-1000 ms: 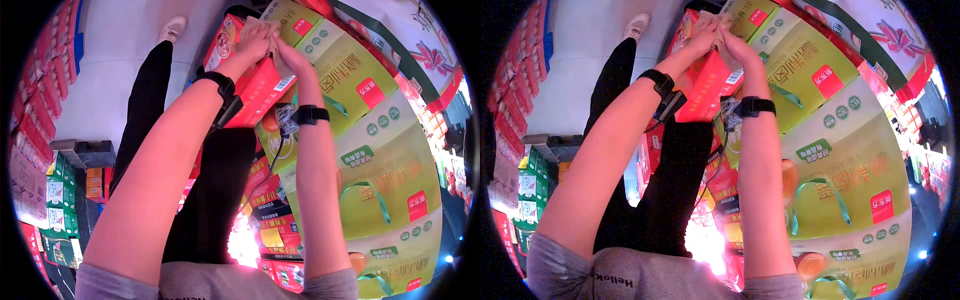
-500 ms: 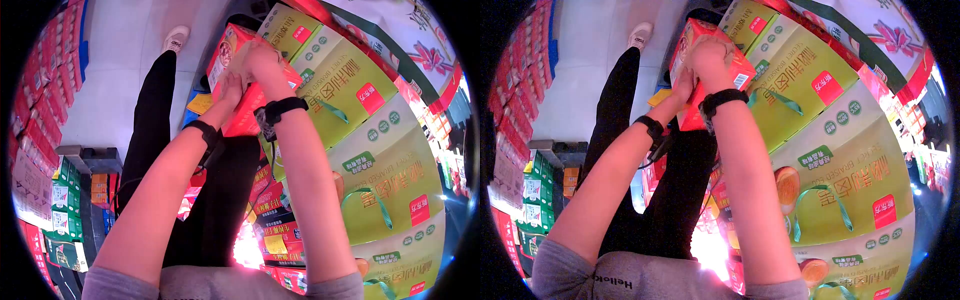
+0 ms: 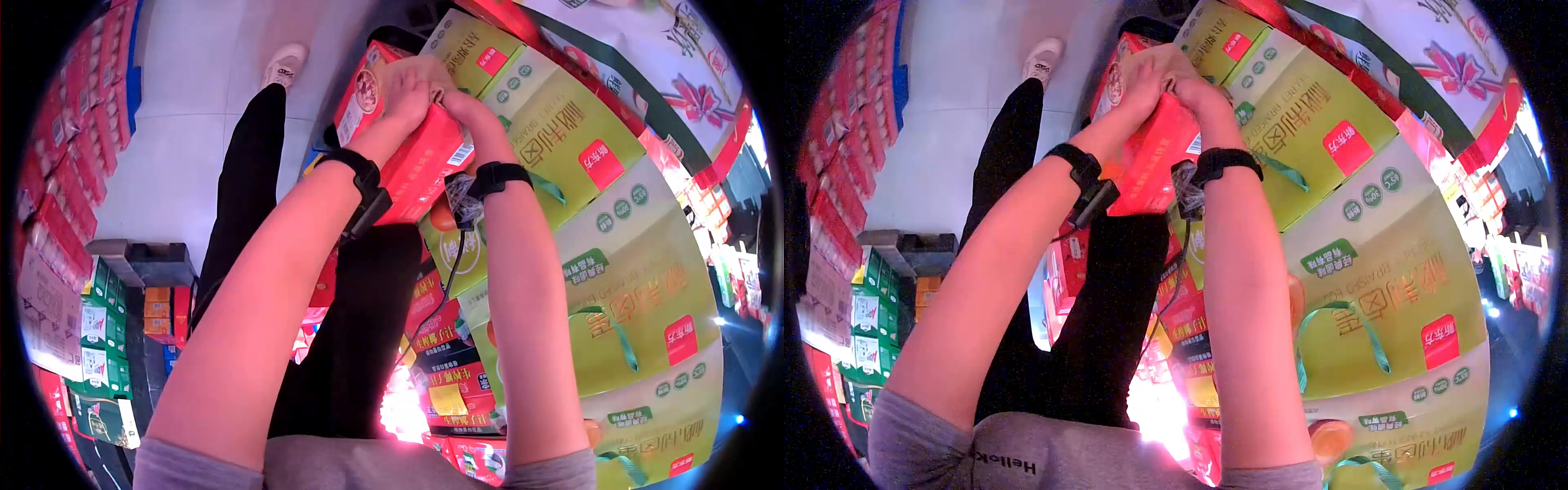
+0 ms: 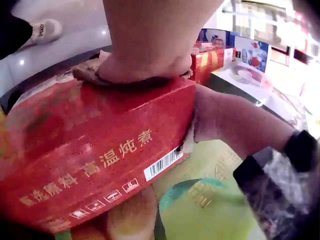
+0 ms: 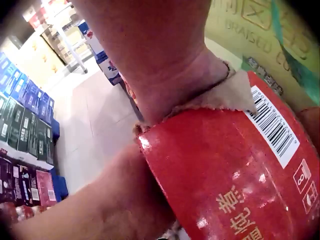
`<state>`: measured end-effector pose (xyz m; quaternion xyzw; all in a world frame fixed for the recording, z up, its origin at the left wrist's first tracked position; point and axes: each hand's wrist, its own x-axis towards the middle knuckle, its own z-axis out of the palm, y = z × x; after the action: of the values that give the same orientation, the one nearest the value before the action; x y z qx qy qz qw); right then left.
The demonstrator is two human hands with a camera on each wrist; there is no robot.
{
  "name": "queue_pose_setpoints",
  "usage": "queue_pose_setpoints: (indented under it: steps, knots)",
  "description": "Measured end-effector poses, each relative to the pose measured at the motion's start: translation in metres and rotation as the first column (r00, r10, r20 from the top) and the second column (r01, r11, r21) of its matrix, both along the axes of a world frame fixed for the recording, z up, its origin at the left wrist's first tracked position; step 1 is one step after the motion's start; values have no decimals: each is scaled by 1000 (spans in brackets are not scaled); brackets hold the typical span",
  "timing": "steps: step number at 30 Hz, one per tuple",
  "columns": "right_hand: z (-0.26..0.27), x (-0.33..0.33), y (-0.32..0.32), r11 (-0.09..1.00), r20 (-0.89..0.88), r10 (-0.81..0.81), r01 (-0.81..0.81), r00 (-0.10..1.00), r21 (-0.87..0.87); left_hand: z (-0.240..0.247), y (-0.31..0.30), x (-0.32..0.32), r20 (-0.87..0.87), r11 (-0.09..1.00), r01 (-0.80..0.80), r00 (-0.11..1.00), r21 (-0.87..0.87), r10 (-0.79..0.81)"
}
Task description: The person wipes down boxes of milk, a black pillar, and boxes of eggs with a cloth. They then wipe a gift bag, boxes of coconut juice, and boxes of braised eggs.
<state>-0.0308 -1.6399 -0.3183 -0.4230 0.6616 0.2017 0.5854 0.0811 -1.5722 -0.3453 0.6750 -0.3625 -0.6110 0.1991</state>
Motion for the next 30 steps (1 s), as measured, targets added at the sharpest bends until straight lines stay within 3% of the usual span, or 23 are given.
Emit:
queue_pose_setpoints:
  steps: [1, 2, 4, 5, 7, 8, 10, 11, 12, 13, 14, 16, 18, 20, 21, 23, 25, 30]
  knots:
    - [-20, -13, 4, 991, -47, 128, -126, 991, 45, 5, 6, 0, -148, 905, -278, 929, 322, 338]
    - [-6, 4, 1, 990, -44, 132, -130, 990, 50, 7, 19, -1, -144, 902, -282, 929, 326, 342]
    - [49, 57, -10, 979, -167, 194, -180, 967, 95, 13, 50, -1, -69, 933, -112, 987, 341, 144]
    - [58, 65, -8, 978, -167, 196, -181, 966, 99, 26, 57, 4, -70, 932, -114, 987, 345, 146]
    - [74, 73, -1, 880, -191, 414, -445, 890, -167, 56, 67, 13, -103, 879, -117, 977, 462, 184]
    - [81, 76, 5, 879, -190, 417, -447, 889, -166, 56, 74, 11, -103, 878, -119, 977, 464, 187]
    - [93, 82, 22, 724, -388, 471, -599, 792, -344, 50, 91, 3, -45, 904, 206, 978, 374, -204]
    - [98, 84, 34, 726, -386, 468, -595, 795, -345, 80, 75, 11, -57, 848, -179, 970, 499, 238]
    - [100, 84, 49, 652, -436, 372, -565, 819, -505, 85, 81, 10, -56, 849, -174, 971, 498, 232]
    - [102, 84, 64, 549, -467, 265, -531, 843, -646, 87, 86, 10, -68, 916, -173, 975, 362, 211]
    - [103, 82, 76, 554, -469, 256, -526, 845, -645, 90, 92, 8, -81, 962, -165, 979, 219, 186]
    - [106, 77, 103, 582, -338, 141, -354, 931, -732, 102, 106, 11, -119, 967, -160, 975, 200, 186]
    - [112, 75, 131, 626, -334, 108, -325, 936, -709, 103, 130, 15, -156, 971, -158, 970, 179, 186]
    - [117, 76, 145, 661, -327, 72, -290, 942, -692, 94, 164, 17, -38, 990, 119, 992, -72, -122]
    - [120, 76, 149, 666, -370, 110, -345, 922, -662, 107, 154, 26, -38, 989, 129, 990, -75, -133]
    - [127, 78, 154, 675, -412, 143, -393, 900, -624, 131, 138, 41, -111, 986, 123, 988, 111, -111]
    - [134, 83, 147, 707, -353, 58, -288, 934, -646, 129, 141, 40, -131, 992, 60, 990, 107, -45]
    - [136, 90, 169, 715, -372, 31, -280, 928, -640, 135, 143, 53, -197, 984, -115, 970, 137, 141]
